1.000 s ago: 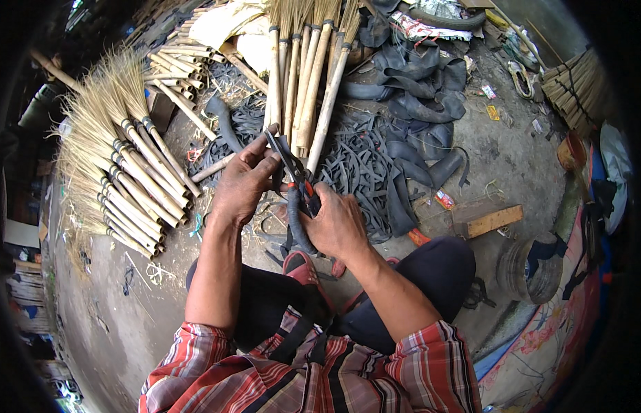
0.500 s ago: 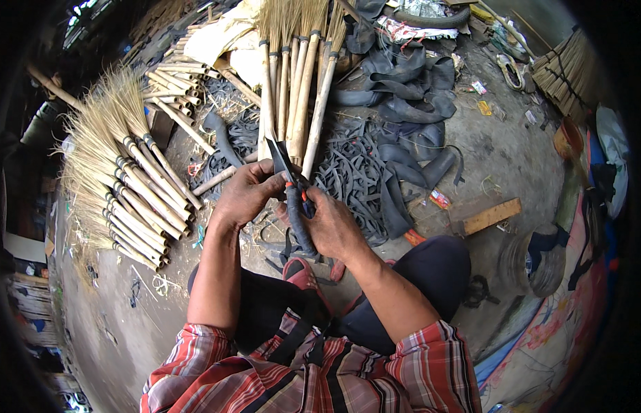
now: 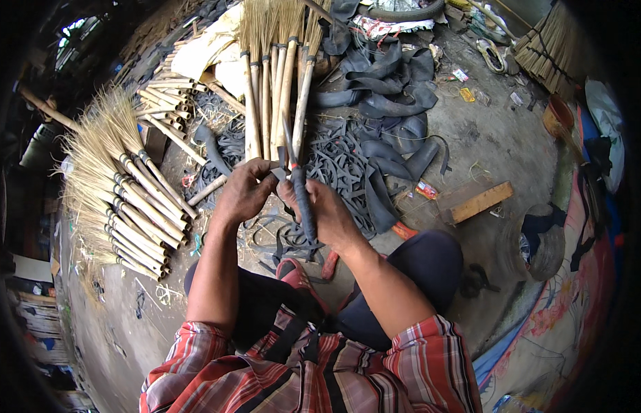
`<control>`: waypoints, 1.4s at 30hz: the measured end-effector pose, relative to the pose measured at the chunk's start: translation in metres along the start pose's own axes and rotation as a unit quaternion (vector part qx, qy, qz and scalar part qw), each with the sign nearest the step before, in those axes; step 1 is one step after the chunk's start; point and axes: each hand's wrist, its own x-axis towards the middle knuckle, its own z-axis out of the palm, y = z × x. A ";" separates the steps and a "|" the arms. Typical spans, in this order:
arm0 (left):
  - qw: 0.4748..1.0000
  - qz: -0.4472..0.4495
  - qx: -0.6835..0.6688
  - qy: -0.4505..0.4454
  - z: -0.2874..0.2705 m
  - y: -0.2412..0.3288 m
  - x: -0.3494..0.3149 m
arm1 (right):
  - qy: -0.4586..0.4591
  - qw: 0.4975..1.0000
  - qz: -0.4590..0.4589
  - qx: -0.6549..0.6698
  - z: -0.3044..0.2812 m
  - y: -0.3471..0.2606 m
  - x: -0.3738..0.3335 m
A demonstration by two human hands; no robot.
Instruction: The person sits on the floor and uses shears to cut a piece of black rubber into narrow strips. The cut strips are dropped onto a growing pile on the floor. The person repeatedly repositions the rubber and continues cutting throughout the clip.
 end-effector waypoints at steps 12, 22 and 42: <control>0.978 0.011 -0.195 0.077 -0.043 0.013 -0.030 | 0.255 0.963 -0.059 0.062 -0.114 -0.055 -0.031; 0.967 -0.207 0.087 0.124 -0.044 -0.042 -0.171 | 0.097 0.916 0.232 -0.312 -0.261 0.095 -0.022; 0.971 -0.238 0.004 0.029 -0.045 -0.039 -0.072 | 0.312 0.873 0.239 -0.290 -0.338 0.146 0.243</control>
